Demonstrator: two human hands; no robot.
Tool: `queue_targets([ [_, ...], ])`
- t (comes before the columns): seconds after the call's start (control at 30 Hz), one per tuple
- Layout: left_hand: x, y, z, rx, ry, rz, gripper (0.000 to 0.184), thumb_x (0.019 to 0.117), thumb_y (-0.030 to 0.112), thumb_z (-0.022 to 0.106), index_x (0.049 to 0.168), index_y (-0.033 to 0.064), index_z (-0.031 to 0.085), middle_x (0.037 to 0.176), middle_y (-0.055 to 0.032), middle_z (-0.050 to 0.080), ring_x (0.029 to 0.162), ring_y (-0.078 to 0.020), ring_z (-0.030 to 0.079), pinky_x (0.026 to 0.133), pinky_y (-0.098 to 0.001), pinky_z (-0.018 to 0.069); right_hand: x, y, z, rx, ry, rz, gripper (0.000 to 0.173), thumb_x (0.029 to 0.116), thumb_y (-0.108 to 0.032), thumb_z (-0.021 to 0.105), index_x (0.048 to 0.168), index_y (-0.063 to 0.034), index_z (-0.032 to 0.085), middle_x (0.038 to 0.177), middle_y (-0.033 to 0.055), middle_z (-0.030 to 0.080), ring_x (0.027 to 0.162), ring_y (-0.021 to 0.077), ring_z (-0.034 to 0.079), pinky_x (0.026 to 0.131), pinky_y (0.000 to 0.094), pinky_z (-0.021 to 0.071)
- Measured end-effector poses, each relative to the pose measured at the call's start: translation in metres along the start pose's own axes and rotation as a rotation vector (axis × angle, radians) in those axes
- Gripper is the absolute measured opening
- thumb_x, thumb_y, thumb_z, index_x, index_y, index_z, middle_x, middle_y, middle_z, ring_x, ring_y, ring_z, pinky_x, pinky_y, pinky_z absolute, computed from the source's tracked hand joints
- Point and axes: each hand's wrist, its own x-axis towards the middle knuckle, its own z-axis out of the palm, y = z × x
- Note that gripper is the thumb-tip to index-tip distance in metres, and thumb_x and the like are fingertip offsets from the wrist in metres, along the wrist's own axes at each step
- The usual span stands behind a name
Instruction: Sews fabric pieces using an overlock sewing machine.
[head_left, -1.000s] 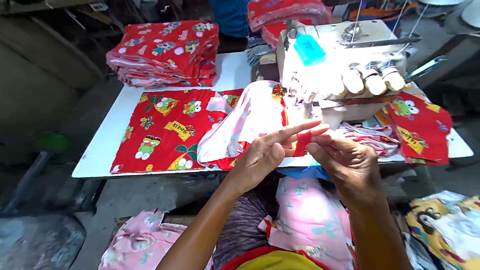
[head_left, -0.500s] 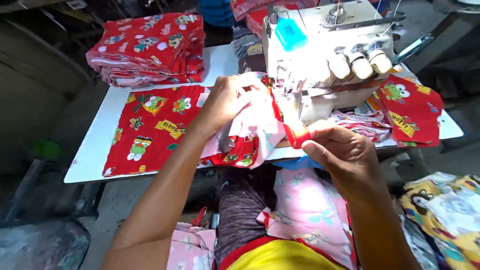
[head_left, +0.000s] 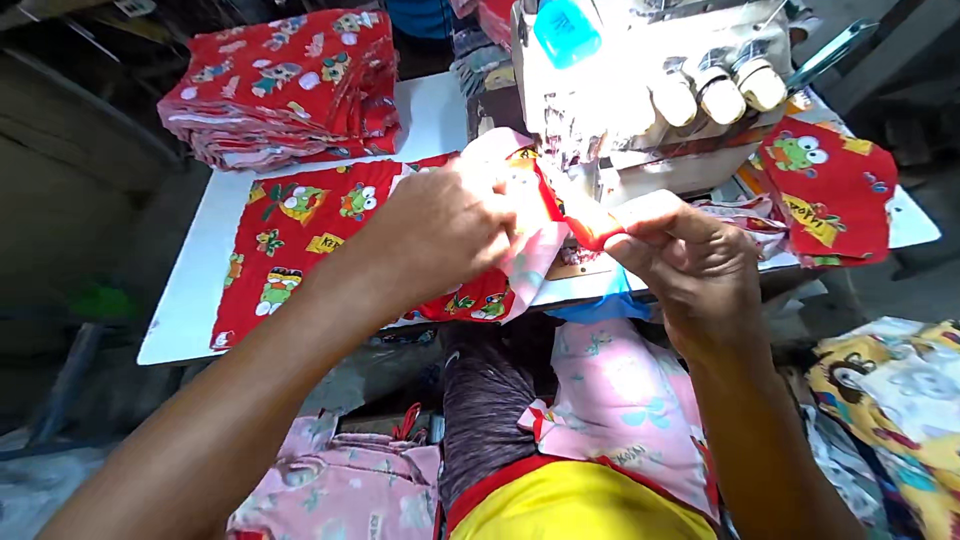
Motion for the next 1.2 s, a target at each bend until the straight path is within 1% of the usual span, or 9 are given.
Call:
queue_targets([
  [0.1, -0.022, 0.037, -0.006, -0.172, -0.053, 0.148, 0.024, 0.0958, 0.031, 0.054, 0.089, 0.0212, 0.074, 0.076, 0.0065, 0.065, 0.069, -0.0100, 0.063, 0.061, -0.0350, 0.0516, 0.003, -0.003, 0.004, 0.022, 0.026, -0.008, 0.009, 0.0969, -0.004, 0.065, 0.105, -0.0048, 0.068, 0.095, -0.0040, 0.071, 0.087, 0.0030, 0.070, 0.079, 0.0192, 0.0597],
  [0.17, -0.030, 0.060, -0.007, -0.222, -0.118, 0.190, 0.028, 0.0997, 0.037, 0.052, 0.100, 0.0250, 0.078, 0.080, 0.0120, 0.069, 0.069, -0.0013, 0.064, 0.058, -0.0246, 0.0506, 0.006, -0.006, 0.011, 0.018, 0.035, -0.002, 0.011, 0.0989, -0.004, 0.063, 0.108, -0.0017, 0.068, 0.094, -0.0025, 0.071, 0.084, 0.0023, 0.069, 0.075, 0.0177, 0.0593],
  [0.37, -0.031, 0.055, -0.010, -0.180, -0.135, 0.161, 0.033, 0.1022, 0.045, 0.050, 0.110, 0.0296, 0.077, 0.081, 0.0115, 0.068, 0.070, -0.0031, 0.064, 0.058, -0.0250, 0.0502, 0.002, -0.010, 0.034, -0.011, -0.087, 0.061, 0.013, 0.0994, -0.004, 0.063, 0.109, 0.0031, 0.068, 0.097, 0.0041, 0.070, 0.085, 0.0026, 0.068, 0.075, 0.0163, 0.0580],
  [0.47, -0.035, 0.036, -0.014, -0.138, -0.125, 0.042, 0.030, 0.1008, 0.040, 0.053, 0.110, 0.0241, 0.077, 0.078, 0.0058, 0.069, 0.065, -0.0115, 0.064, 0.058, -0.0364, 0.0506, -0.002, -0.005, 0.027, -0.028, -0.114, 0.100, 0.012, 0.0975, -0.003, 0.066, 0.107, 0.0016, 0.070, 0.096, 0.0029, 0.070, 0.083, 0.0015, 0.068, 0.074, 0.0152, 0.0578],
  [0.67, -0.045, 0.023, -0.016, -0.104, -0.123, -0.041, 0.041, 0.1016, 0.039, 0.049, 0.135, 0.0260, 0.068, 0.069, 0.0064, 0.061, 0.057, -0.0103, 0.056, 0.052, -0.0332, 0.0448, -0.004, 0.001, 0.009, -0.030, -0.027, 0.125, 0.013, 0.1002, -0.007, 0.063, 0.111, -0.0025, 0.068, 0.097, -0.0015, 0.071, 0.084, 0.0006, 0.069, 0.076, 0.0154, 0.0582],
  [0.77, -0.049, 0.026, -0.017, -0.032, -0.107, -0.130, 0.050, 0.1024, 0.044, 0.049, 0.143, 0.0160, 0.061, 0.068, 0.0000, 0.059, 0.054, -0.0182, 0.057, 0.050, -0.0395, 0.0453, -0.006, 0.005, 0.010, -0.020, -0.036, 0.122, 0.013, 0.0996, -0.006, 0.063, 0.110, -0.0021, 0.068, 0.099, -0.0006, 0.071, 0.086, 0.0012, 0.069, 0.078, 0.0160, 0.0579],
  [0.97, -0.060, 0.034, -0.020, 0.003, -0.123, -0.124, 0.034, 0.1007, 0.046, 0.051, 0.101, 0.0237, 0.077, 0.074, 0.0058, 0.065, 0.061, -0.0140, 0.063, 0.052, -0.0388, 0.0478, -0.003, 0.004, 0.010, 0.016, 0.009, 0.129, 0.012, 0.0998, -0.006, 0.063, 0.109, -0.0030, 0.069, 0.096, -0.0037, 0.071, 0.083, -0.0011, 0.069, 0.076, 0.0147, 0.0586],
  [1.1, -0.047, 0.065, -0.003, -0.170, -0.111, 0.119, 0.030, 0.1018, 0.042, 0.052, 0.106, 0.0277, 0.078, 0.083, 0.0109, 0.071, 0.072, -0.0038, 0.066, 0.059, -0.0247, 0.0523, 0.004, -0.009, 0.024, 0.016, 0.033, 0.090, 0.013, 0.1013, -0.005, 0.061, 0.110, 0.0009, 0.069, 0.094, -0.0015, 0.070, 0.080, -0.0028, 0.066, 0.071, 0.0122, 0.0560],
  [1.2, -0.031, 0.072, 0.001, -0.181, -0.114, 0.174, 0.030, 0.1015, 0.039, 0.053, 0.103, 0.0217, 0.077, 0.073, 0.0055, 0.063, 0.061, -0.0092, 0.061, 0.050, -0.0273, 0.0453, 0.001, -0.015, 0.032, -0.092, -0.100, 0.042, 0.014, 0.1000, -0.006, 0.062, 0.107, 0.0025, 0.071, 0.093, 0.0043, 0.071, 0.077, 0.0019, 0.067, 0.070, 0.0159, 0.0565],
])
